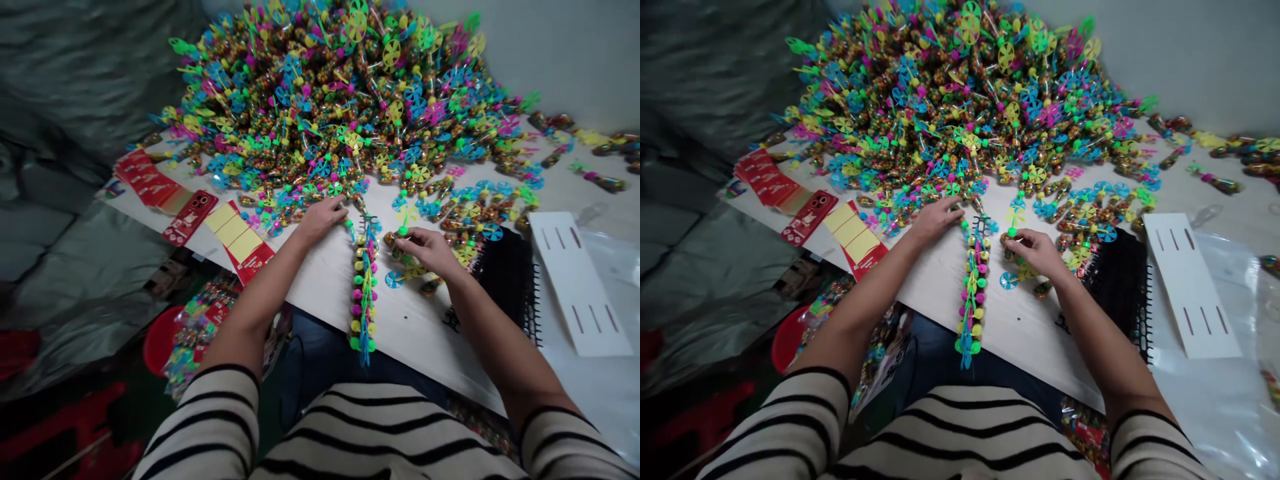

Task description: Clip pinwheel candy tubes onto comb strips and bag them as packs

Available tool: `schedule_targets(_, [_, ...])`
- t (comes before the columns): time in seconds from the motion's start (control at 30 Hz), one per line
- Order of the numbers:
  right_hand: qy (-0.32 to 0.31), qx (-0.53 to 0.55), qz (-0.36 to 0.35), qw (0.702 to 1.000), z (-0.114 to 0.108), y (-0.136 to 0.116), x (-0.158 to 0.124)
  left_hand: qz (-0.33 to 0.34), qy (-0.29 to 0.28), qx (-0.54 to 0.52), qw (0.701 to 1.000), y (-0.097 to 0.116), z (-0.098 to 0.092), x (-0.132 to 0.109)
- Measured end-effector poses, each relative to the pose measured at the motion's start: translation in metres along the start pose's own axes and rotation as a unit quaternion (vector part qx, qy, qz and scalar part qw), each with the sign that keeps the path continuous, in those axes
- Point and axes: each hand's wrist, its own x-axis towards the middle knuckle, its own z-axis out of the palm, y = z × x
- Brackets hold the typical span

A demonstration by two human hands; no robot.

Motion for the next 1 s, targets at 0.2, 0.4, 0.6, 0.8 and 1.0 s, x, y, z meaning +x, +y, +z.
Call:
schedule_targets(0.2, [0.019, 0.04, 0.03, 0.999, 0.016, 0.012, -0.003, -0.193, 0.215, -0.167, 0.943, 0.026, -0.002, -0.036])
schedule_targets(0.4, [0.028, -0.017, -0.099, 0.995, 0.037, 0.018, 0.012, -0.206, 0.164, -0.329, 0.907, 0.076, 0.022, -0.043])
schedule_targets(0.6, [0.056, -0.113, -0.193, 0.973, 0.043, 0.018, 0.022, -0.223, 0.168, -0.326, 0.903, 0.081, 0.036, -0.032])
schedule_targets(0.8, [0.044, -0.091, -0.201, 0.974, 0.041, 0.024, 0.023, -0.253, 0.128, -0.39, 0.876, 0.084, 0.035, -0.035])
schedule_targets(1.0, [0.045, -0.074, -0.226, 0.97, 0.043, 0.026, 0.026, -0.23, 0.143, -0.245, 0.931, 0.084, 0.032, -0.034])
